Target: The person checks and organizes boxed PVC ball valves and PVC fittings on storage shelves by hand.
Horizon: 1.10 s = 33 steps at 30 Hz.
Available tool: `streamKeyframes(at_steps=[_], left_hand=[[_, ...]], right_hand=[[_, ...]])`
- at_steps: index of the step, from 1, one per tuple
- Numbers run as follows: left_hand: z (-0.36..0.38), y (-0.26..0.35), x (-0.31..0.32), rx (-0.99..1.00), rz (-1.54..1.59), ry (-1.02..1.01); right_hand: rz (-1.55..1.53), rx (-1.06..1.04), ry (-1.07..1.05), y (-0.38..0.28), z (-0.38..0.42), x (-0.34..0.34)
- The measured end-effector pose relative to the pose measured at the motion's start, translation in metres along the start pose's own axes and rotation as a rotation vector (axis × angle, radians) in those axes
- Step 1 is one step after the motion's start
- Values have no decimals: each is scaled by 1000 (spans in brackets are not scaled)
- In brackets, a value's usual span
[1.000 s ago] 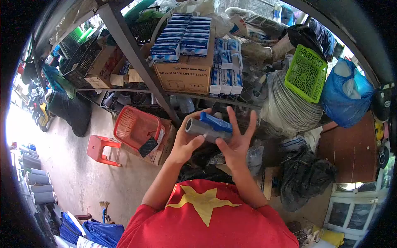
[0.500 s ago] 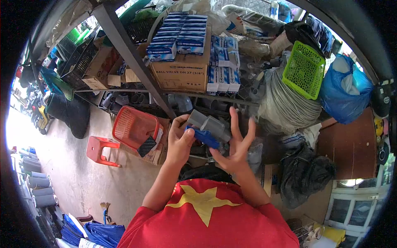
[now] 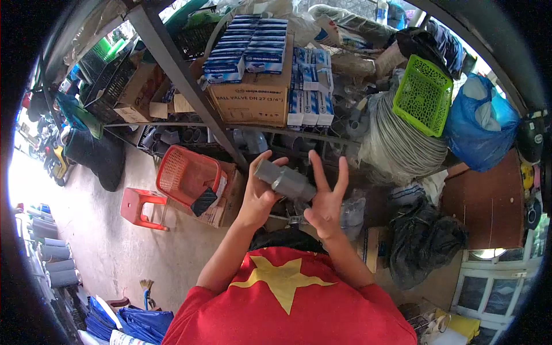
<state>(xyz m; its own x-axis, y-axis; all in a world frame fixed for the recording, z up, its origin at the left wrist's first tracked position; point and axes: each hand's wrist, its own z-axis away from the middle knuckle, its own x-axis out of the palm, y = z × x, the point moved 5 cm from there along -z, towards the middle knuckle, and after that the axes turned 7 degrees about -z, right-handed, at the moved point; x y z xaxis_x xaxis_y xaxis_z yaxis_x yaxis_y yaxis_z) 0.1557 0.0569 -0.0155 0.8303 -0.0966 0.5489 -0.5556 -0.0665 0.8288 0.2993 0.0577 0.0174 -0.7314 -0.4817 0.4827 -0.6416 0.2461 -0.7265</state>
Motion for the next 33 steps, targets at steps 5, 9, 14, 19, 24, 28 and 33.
streamKeyframes(at_steps=[5,9,14,19,24,28,33], left_hand=[[-7,4,-15,5,136,192],[-13,16,-48,58,173,265],[-9,15,-56,57,58,205],[-1,16,-42,42,-120,176],[5,52,-10,207,-852,-57],[7,65,9,353,-1200,-192],[4,70,15,338,-1190,-254]], right_hand=[[-717,184,82,15,4,-18],[-1051,210,89,6,5,-24],[-1019,195,107,3,0,-20],[-979,195,166,-1,-4,-15],[-411,112,42,-21,-19,-1],[549,107,-379,-33,-32,34],[948,-110,-545,-36,-23,38]])
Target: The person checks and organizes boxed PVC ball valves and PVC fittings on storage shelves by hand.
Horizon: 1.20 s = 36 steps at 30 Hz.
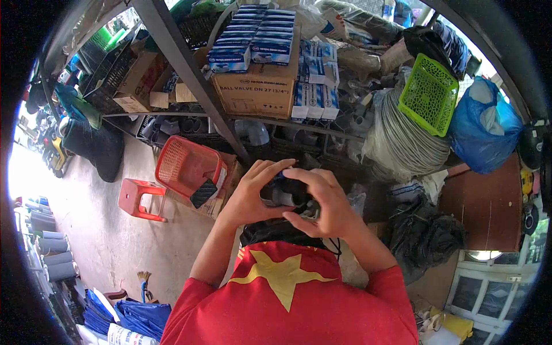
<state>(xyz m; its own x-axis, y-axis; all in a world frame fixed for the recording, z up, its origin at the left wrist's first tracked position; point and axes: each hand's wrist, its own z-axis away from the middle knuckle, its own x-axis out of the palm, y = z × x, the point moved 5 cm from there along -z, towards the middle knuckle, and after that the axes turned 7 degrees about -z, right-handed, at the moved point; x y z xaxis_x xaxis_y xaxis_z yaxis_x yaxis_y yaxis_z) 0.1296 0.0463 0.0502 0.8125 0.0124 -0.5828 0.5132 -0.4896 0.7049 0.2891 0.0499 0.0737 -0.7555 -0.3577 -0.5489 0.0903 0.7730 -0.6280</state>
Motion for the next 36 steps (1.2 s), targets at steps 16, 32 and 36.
streamKeyframes(at_steps=[16,32,36], left_hand=[[-3,10,0,48,-266,-48],[2,7,-28,-107,-188,-3],[28,-43,6,-559,707,-338]], right_hand=[[110,106,-158,-2,3,21],[-1106,484,592,62,35,18],[-562,172,504,45,27,10]])
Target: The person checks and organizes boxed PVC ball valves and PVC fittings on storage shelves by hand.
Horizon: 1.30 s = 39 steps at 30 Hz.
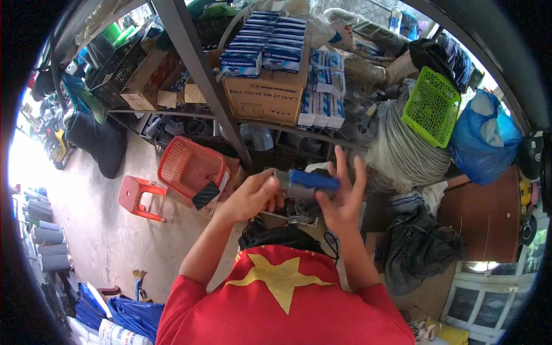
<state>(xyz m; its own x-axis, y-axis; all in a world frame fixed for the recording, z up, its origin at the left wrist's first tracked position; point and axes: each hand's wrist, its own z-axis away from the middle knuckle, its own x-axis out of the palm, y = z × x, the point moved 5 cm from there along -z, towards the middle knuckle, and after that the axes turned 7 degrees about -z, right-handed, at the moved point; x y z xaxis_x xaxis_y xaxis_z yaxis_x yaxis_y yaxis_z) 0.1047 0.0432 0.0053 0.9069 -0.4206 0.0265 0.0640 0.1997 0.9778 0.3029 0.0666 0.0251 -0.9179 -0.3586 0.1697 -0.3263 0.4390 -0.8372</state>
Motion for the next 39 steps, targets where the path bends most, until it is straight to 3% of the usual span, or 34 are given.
streamKeyframes(at_steps=[2,3,8,10,15,19,22,26,28,30,32,35,39], left_hand=[[-5,-1,0,-49,13,129],[-6,0,0,-75,19,192],[0,27,10,337,-164,130],[0,34,16,423,-163,92],[-7,37,21,497,-23,143],[-9,17,0,228,-272,424],[-6,16,2,-49,-493,385],[-8,19,10,190,-32,376],[-10,21,16,255,-37,349],[-12,17,14,243,-5,292],[-13,5,-2,148,60,190],[-12,10,-2,85,-36,254],[-2,22,4,186,-224,200]], right_hand=[[279,-85,-174,-6,6,12],[232,-224,-266,-5,7,18],[-344,273,-12,15,12,-11],[-678,326,12,12,9,-14],[-662,264,28,5,6,-11],[-382,147,11,11,13,-11],[-125,-2,-60,2,16,0],[-134,10,-82,7,18,-1],[-311,75,51,6,13,-4],[-219,-1,108,1,11,-7],[-15,-65,40,-1,14,-8],[28,-141,-99,3,22,0],[-301,47,151,-1,14,-5]])
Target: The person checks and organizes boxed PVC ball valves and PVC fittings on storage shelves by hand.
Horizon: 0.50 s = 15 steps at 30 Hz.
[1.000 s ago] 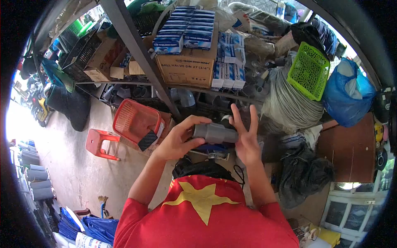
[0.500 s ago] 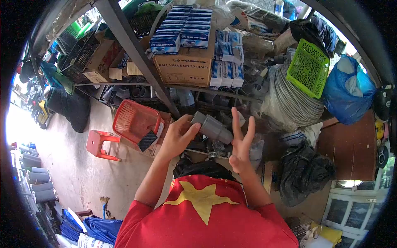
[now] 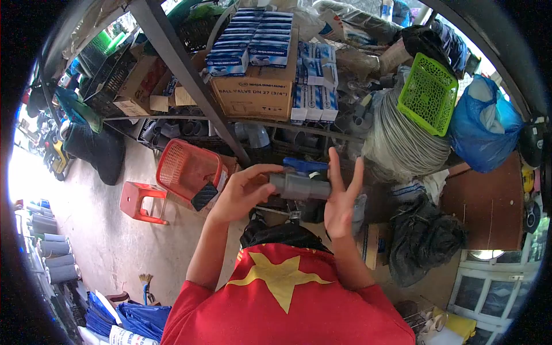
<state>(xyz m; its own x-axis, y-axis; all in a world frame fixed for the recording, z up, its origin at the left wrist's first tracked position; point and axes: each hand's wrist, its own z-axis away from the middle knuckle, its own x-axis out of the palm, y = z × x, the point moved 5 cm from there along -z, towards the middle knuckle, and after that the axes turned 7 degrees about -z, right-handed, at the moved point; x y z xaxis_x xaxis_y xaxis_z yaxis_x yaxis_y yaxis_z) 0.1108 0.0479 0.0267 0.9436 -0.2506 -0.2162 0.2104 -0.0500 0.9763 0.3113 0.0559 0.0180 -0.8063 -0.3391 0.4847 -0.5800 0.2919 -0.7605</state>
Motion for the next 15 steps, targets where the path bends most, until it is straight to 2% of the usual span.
streamKeyframes(at_steps=[1,3,6,9,12,15], left_hand=[[1,1,1,64,77,46],[0,-2,7,197,229,132],[0,-16,8,90,310,92],[-3,-22,14,143,231,105],[1,-27,22,32,503,83],[-1,-36,16,101,418,131]], right_hand=[[-72,1,20,0,-1,-1],[-16,10,-12,2,-3,-7],[44,-27,-58,8,1,-4],[12,1,-56,11,2,0],[-237,134,-11,17,5,-2],[-509,254,48,16,5,-7]])
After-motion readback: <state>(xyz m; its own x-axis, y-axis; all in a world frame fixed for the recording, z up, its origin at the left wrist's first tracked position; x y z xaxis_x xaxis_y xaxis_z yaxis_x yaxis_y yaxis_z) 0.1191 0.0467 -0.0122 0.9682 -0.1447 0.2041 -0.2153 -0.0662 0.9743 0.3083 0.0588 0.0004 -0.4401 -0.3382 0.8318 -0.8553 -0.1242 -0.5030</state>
